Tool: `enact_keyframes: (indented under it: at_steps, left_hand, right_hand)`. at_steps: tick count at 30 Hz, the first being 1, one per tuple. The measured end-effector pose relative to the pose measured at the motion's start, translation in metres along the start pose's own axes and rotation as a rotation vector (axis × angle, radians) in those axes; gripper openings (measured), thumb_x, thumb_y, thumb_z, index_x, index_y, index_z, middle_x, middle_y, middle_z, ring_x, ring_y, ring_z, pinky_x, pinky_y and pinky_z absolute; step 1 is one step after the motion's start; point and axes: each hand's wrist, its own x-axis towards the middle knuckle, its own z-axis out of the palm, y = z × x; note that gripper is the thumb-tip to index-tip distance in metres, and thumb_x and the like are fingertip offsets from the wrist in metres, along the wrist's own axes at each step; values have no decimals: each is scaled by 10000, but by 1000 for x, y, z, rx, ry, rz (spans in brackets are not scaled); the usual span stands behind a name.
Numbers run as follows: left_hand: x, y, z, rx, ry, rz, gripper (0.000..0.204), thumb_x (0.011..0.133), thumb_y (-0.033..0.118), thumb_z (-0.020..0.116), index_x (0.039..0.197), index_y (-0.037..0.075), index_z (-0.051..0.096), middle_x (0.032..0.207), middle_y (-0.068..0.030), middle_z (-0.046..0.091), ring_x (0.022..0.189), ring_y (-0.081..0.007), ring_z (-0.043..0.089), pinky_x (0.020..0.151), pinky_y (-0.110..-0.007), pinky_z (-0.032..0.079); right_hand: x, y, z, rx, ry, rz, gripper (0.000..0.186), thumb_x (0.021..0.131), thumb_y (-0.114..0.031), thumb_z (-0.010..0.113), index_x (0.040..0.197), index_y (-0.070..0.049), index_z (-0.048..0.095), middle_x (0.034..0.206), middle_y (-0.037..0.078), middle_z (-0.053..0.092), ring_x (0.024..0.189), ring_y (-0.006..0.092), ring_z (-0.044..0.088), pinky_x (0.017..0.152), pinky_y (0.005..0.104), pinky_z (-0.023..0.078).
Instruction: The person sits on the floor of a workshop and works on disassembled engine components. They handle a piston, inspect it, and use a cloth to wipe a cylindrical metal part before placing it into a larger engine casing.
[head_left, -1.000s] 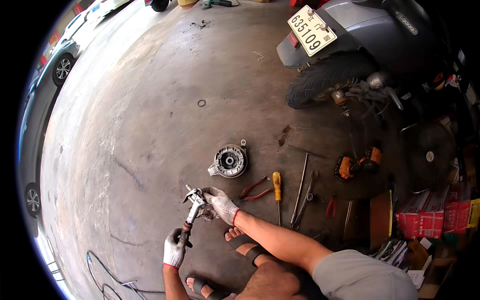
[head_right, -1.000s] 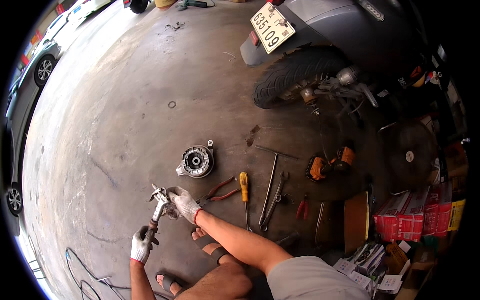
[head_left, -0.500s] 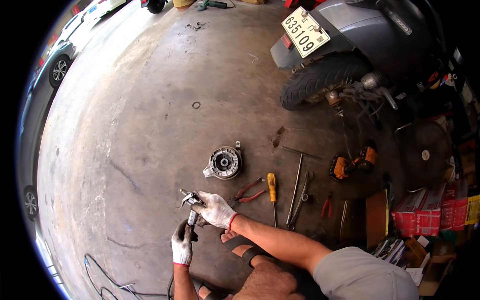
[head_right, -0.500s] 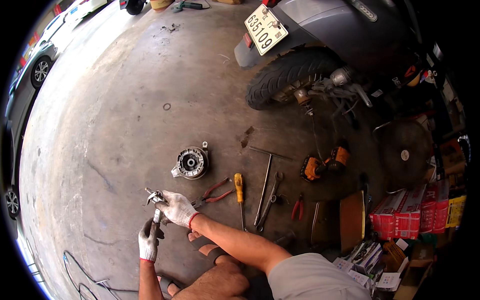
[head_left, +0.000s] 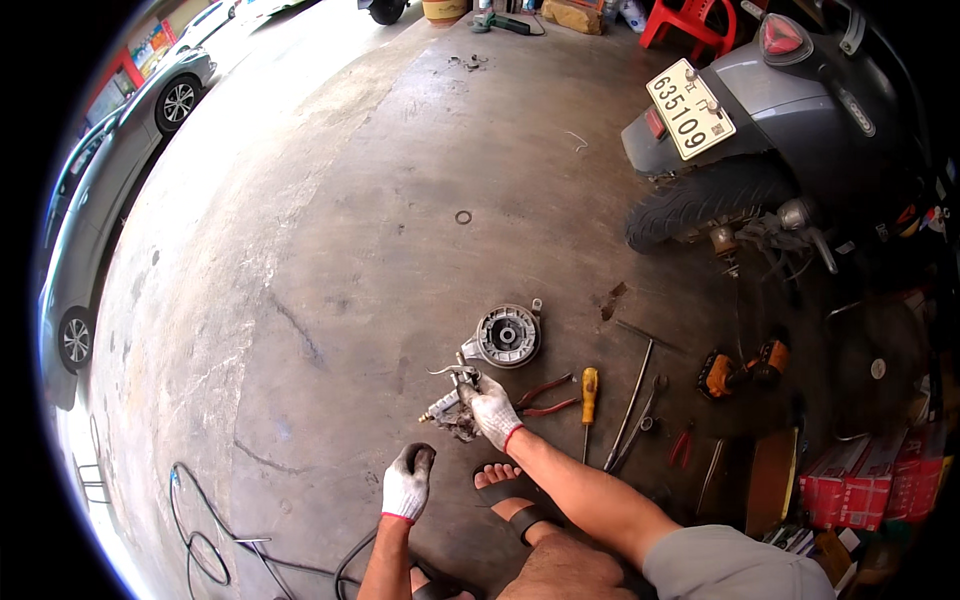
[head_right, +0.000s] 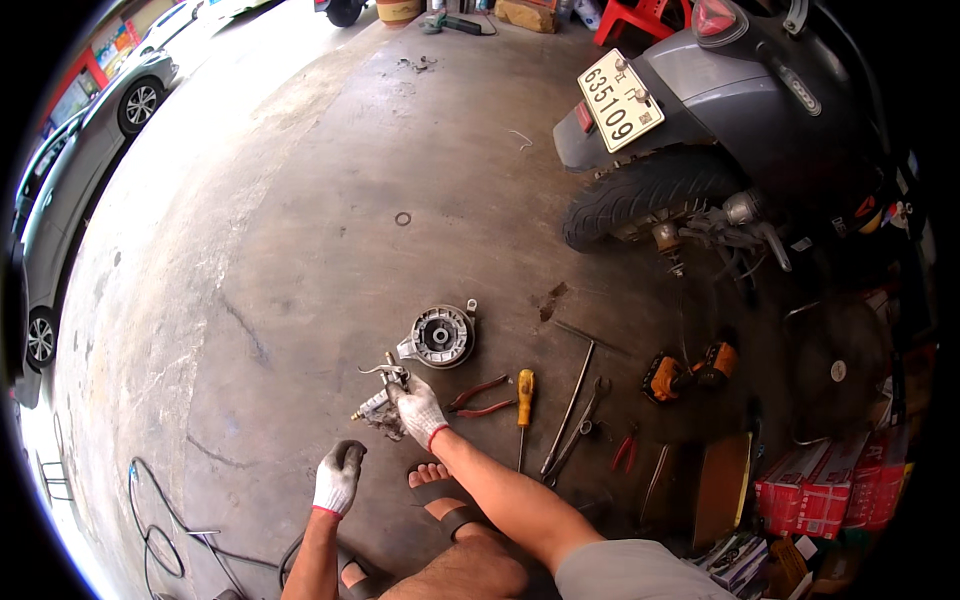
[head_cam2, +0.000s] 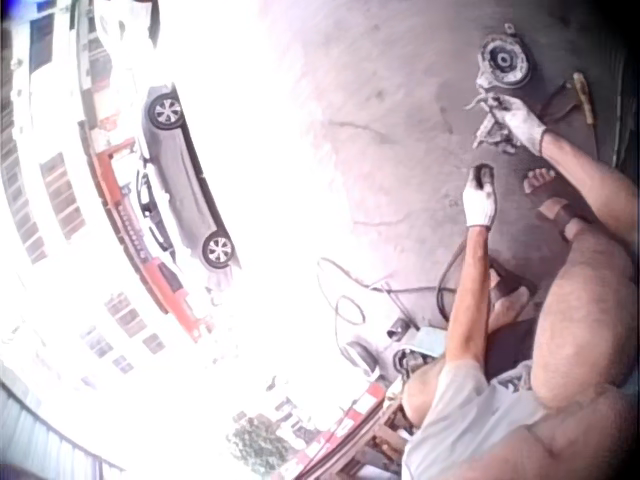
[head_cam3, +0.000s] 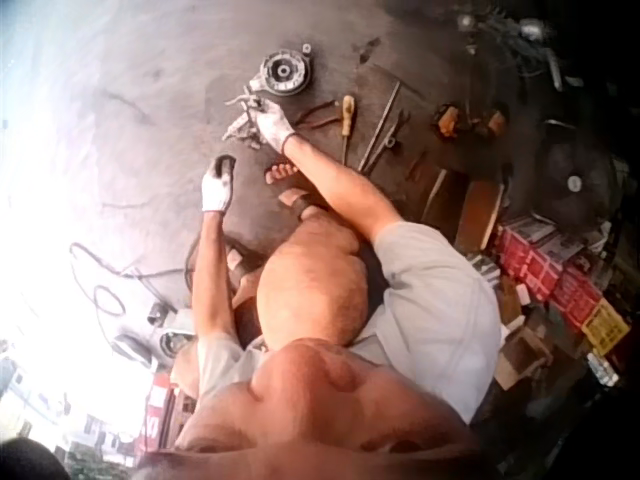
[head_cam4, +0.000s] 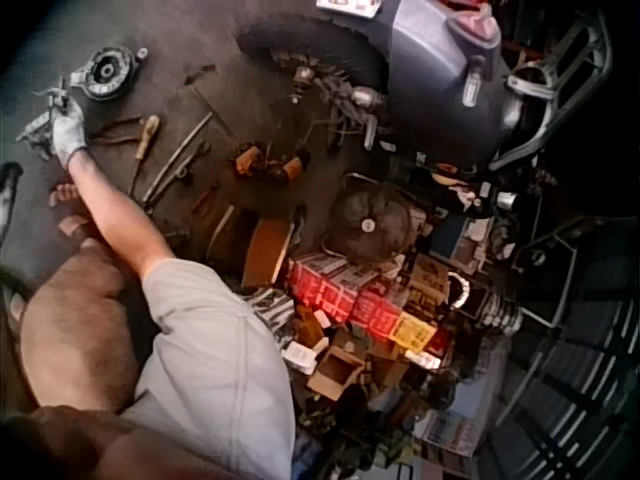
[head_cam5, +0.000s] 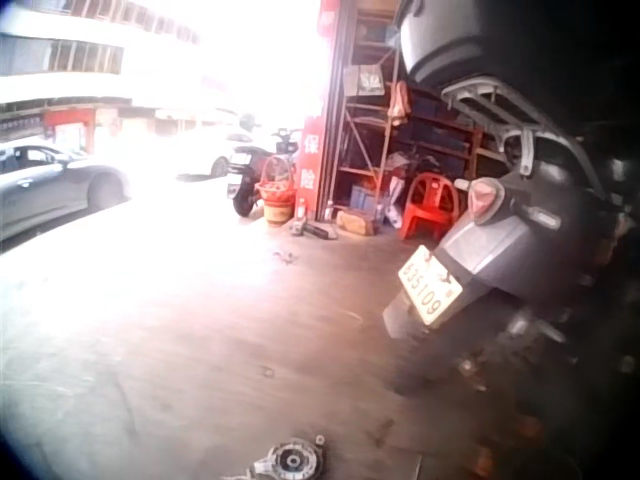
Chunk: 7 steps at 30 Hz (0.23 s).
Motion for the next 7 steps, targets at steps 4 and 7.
enact_keyframes:
  at_steps: [4, 7]
  left_hand:
    - [4, -13, -15, 12, 136, -194, 252, 1035, 224, 599, 1166, 33, 698, 910, -123, 711, 795, -206, 664, 754, -341, 535]
    - [-1, -28, -28, 516, 351, -74, 423, 971, 233, 666, 1366, 95, 603, 1311, -220, 645, 1090, -359, 681, 940, -465, 541]
  right_hand:
    - [-9, -8, 19, -115, 8, -100, 211, 1015, -107, 641, 1202, -17, 677, 979, 17, 697, 882, 103, 588, 823, 301, 510]
    - [-14, -9, 23, 55, -19, -27, 225, 1024, -94, 637, 1236, -23, 660, 996, 25, 707, 913, 111, 619, 856, 312, 531]
